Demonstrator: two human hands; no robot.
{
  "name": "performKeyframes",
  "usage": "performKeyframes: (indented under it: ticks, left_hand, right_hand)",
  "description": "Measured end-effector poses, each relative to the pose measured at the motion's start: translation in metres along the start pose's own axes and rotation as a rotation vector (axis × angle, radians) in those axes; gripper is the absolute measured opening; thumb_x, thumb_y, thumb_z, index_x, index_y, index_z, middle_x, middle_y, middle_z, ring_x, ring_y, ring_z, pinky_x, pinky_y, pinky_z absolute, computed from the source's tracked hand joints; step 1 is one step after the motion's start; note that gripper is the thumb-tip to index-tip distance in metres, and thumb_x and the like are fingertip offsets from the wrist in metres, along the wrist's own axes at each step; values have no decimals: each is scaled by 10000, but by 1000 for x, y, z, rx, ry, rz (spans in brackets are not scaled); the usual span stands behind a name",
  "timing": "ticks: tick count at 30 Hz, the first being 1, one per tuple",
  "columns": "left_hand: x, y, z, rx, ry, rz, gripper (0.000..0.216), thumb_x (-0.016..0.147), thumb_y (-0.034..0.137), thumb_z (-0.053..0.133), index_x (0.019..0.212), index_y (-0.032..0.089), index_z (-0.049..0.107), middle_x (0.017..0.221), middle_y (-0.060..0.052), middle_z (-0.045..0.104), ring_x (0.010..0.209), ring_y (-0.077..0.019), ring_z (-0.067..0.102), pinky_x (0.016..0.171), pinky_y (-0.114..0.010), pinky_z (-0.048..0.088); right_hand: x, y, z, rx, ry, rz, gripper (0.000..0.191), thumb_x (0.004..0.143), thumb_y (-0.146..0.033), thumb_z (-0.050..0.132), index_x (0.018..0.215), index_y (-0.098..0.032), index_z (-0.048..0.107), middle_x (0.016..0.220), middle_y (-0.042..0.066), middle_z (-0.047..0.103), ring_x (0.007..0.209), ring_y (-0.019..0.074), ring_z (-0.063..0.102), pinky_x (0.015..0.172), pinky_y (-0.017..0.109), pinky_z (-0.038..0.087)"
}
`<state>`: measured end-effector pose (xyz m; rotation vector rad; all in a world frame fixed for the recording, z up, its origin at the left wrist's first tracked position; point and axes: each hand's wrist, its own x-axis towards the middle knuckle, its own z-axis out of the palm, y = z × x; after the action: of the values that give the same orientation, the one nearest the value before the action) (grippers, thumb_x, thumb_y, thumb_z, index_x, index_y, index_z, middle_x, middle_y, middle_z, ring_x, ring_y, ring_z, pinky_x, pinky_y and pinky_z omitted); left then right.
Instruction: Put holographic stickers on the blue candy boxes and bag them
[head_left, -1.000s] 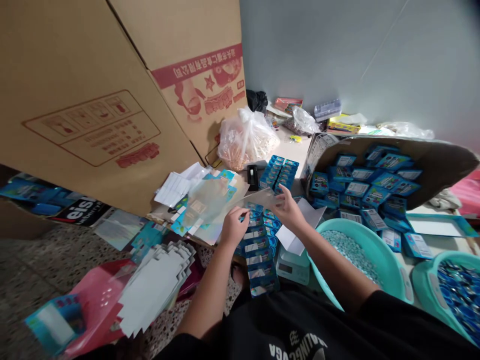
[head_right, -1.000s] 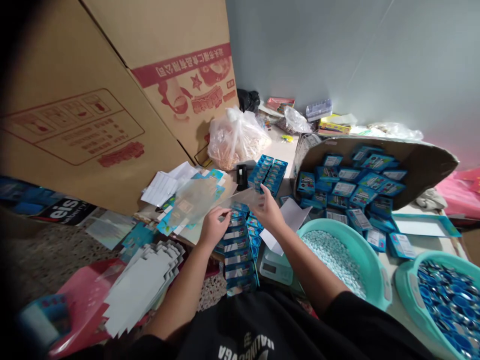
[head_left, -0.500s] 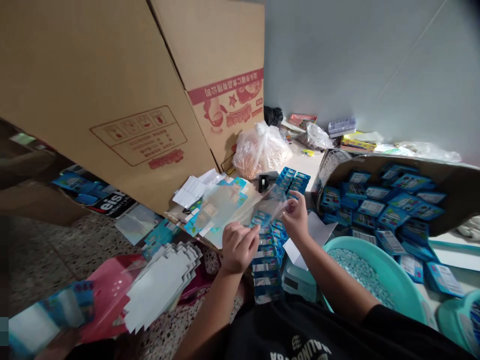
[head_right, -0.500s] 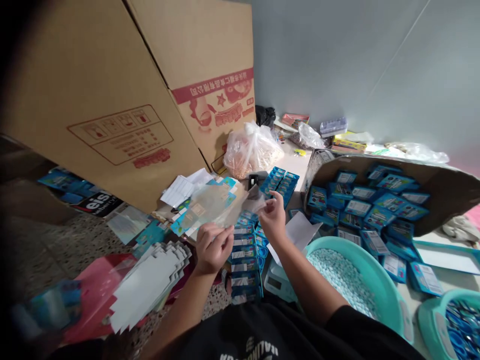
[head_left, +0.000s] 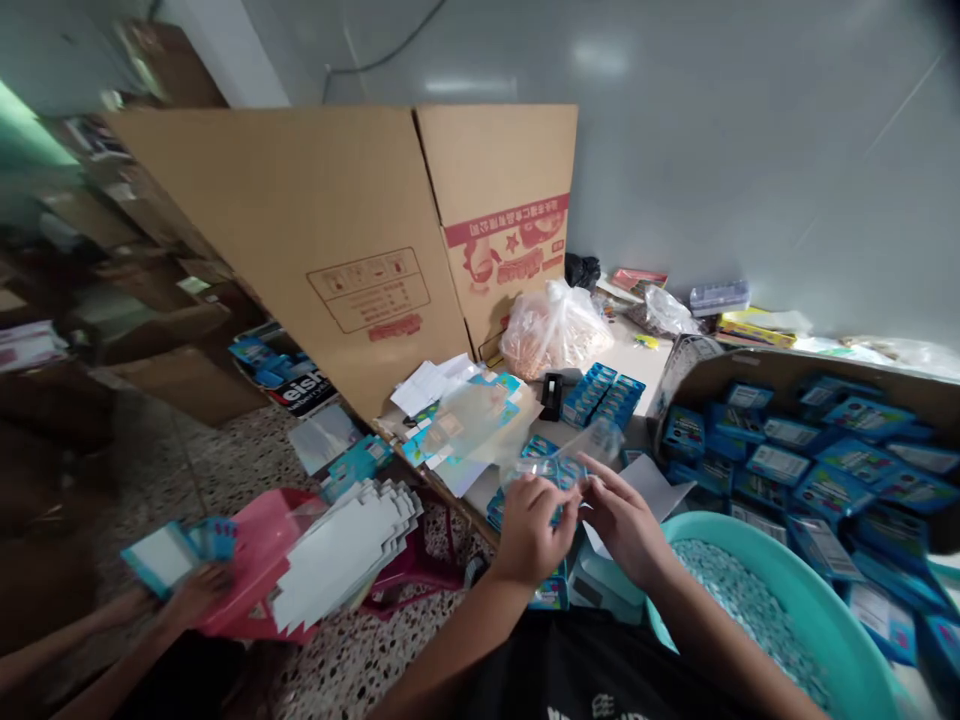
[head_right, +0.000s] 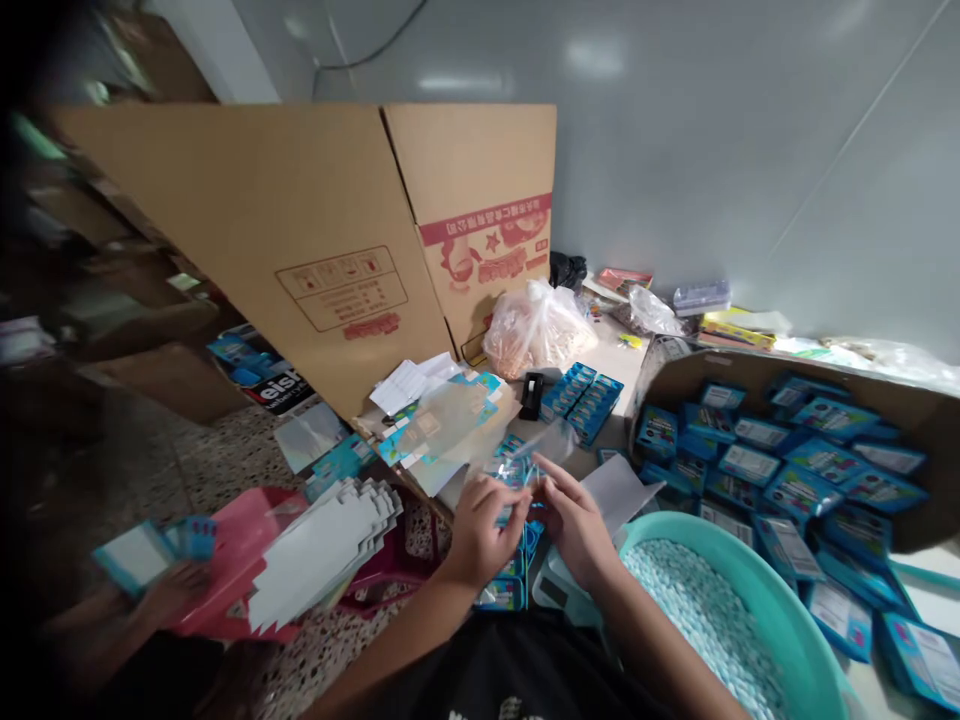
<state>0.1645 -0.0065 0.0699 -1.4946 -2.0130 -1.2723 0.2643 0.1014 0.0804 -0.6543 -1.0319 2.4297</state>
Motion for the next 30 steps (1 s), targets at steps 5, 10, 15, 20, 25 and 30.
performKeyframes:
  ticks: [5, 10, 15, 20, 25, 30]
  left_hand:
    - [-12, 14, -7, 105, -93, 243, 149, 890, 166, 546, 1001, 170, 645, 760, -35, 639, 786, -187, 570, 782, -355, 434]
    - [-24, 30, -13, 127, -7, 378, 177, 864, 149, 567, 1022, 163, 645, 740, -25, 639, 772, -169, 573, 799, -355, 444]
    - [-28, 48, -26, 138, 91, 350, 174, 862, 123, 540, 999, 161, 641, 737, -21, 639, 761, -163, 578, 802, -358, 463]
    - [-30, 55, -34, 187, 165, 395, 207, 816, 81, 606, 1010, 149, 627, 733, -12, 636, 779, -157, 589, 865, -371, 458]
    - [-40, 52, -28, 209, 175, 366, 195, 819, 106, 606, 1008, 152, 618, 737, -24, 632, 756, -168, 577, 772, -348, 444]
    - [-52, 43, -25, 224, 192, 289, 182, 841, 100, 522, 996, 173, 585, 757, -37, 607, 726, -177, 551, 720, -344, 431]
  right_hand:
    - [-10, -13, -1, 70, -99, 118, 726, 810, -331, 732, 1458, -295, 405, 987, 39, 738, 939, 200, 690, 907, 363, 500]
    - [-23, -9, 13, 222, -302, 209, 736, 869, -479, 639, 1495, -385, 264, 1312, 70, 637, 1238, 224, 581, 1094, 441, 370]
    - [-29, -3, 29, 168, -520, 394, 616, 901, -545, 579, 1441, -314, 394, 1347, 90, 606, 1202, 233, 600, 1088, 428, 372]
    - [-14, -1, 54, 289, -405, 272, 599, 863, -556, 618, 1399, -408, 394, 1351, 33, 593, 1164, 231, 610, 1001, 470, 452]
    - [-5, 4, 66, 319, -545, 254, 586, 851, -593, 602, 1372, -396, 420, 1334, 58, 593, 1125, 266, 622, 937, 538, 474]
    - [0, 15, 71, 283, -434, 186, 745, 793, -462, 734, 1418, -447, 330, 1322, 38, 589, 1054, 230, 655, 963, 508, 464]
